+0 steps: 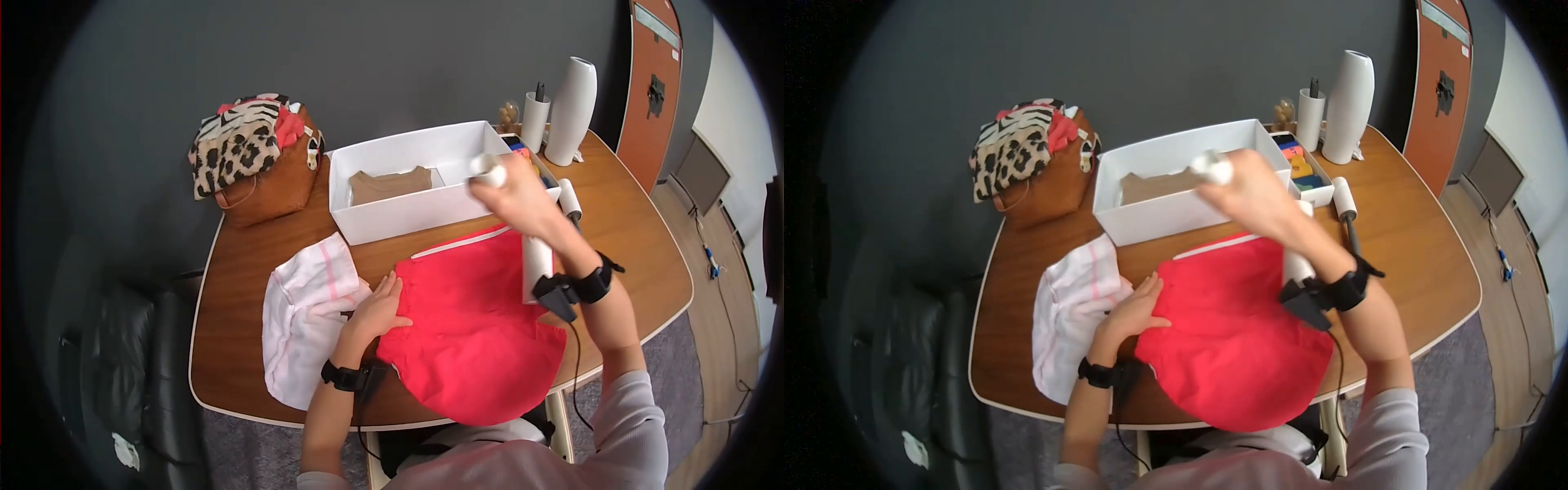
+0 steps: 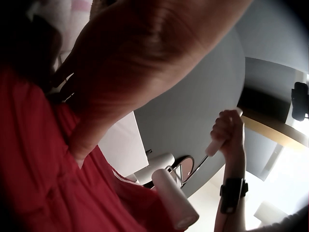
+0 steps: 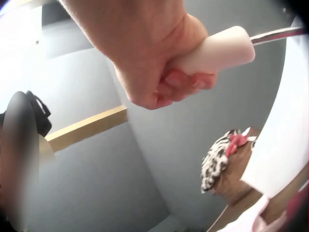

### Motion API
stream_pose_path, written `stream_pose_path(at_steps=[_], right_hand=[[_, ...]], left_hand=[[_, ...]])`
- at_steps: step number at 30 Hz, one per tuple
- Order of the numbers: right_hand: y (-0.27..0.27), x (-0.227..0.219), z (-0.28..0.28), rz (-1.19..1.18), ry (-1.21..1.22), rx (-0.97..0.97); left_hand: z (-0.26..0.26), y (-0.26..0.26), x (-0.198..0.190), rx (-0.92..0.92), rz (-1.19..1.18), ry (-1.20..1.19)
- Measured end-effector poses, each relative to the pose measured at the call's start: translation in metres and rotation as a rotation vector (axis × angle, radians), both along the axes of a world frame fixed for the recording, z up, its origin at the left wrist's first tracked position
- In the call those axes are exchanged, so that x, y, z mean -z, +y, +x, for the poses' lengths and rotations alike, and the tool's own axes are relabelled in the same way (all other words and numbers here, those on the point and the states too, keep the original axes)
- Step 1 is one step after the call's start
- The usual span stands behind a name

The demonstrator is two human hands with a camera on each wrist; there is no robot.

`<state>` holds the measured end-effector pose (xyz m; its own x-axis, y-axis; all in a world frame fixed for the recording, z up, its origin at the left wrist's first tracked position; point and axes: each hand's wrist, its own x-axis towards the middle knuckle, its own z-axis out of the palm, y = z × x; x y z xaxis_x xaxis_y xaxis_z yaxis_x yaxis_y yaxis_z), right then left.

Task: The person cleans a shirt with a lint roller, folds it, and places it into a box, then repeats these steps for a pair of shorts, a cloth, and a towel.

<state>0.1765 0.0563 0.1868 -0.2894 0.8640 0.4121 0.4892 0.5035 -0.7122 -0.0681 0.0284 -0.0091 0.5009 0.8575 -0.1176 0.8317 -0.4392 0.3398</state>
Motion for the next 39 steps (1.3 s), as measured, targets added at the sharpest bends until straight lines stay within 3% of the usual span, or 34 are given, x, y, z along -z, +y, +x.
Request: stream_pose_path(at_steps=[5, 7, 11, 15, 19, 23, 26, 29, 39], right_hand=[[0.022, 0.020, 0.059, -0.098, 0.063, 0.315], [0.027, 0.012, 0.069, 0.006, 0.068, 0.336], [0.015, -0.018, 0.050, -0.002, 0.387, -0.003], [0.006, 0.005, -0.022, 0.042, 0.664, -0.429], [0.019, 0.038, -0.080, -0.235, 0.661, -0.448], [0.034, 0.047, -0.092, -0.291, 0.627, -0.416], [0.045, 0.050, -0.084, -0.350, 0.615, -0.422], [0.049, 0.050, -0.074, -0.355, 0.507, -0.356], [0.052, 0.047, -0.007, -0.349, 0.428, -0.265]], left_hand=[[0.002, -0.002, -0.005, -0.018, -0.003, -0.010], [0.003, -0.002, -0.005, -0.023, 0.007, -0.021], [0.002, -0.003, -0.003, -0.028, 0.015, -0.036], [0.000, -0.002, -0.002, -0.025, 0.038, -0.057], [-0.003, 0.002, 0.006, 0.017, 0.072, -0.159], [0.003, -0.004, -0.009, -0.016, 0.053, -0.176], [0.005, -0.003, -0.011, 0.061, 0.059, -0.250], [0.007, -0.002, -0.012, 0.121, -0.063, -0.069], [0.005, -0.001, -0.009, 0.118, -0.095, -0.081]])
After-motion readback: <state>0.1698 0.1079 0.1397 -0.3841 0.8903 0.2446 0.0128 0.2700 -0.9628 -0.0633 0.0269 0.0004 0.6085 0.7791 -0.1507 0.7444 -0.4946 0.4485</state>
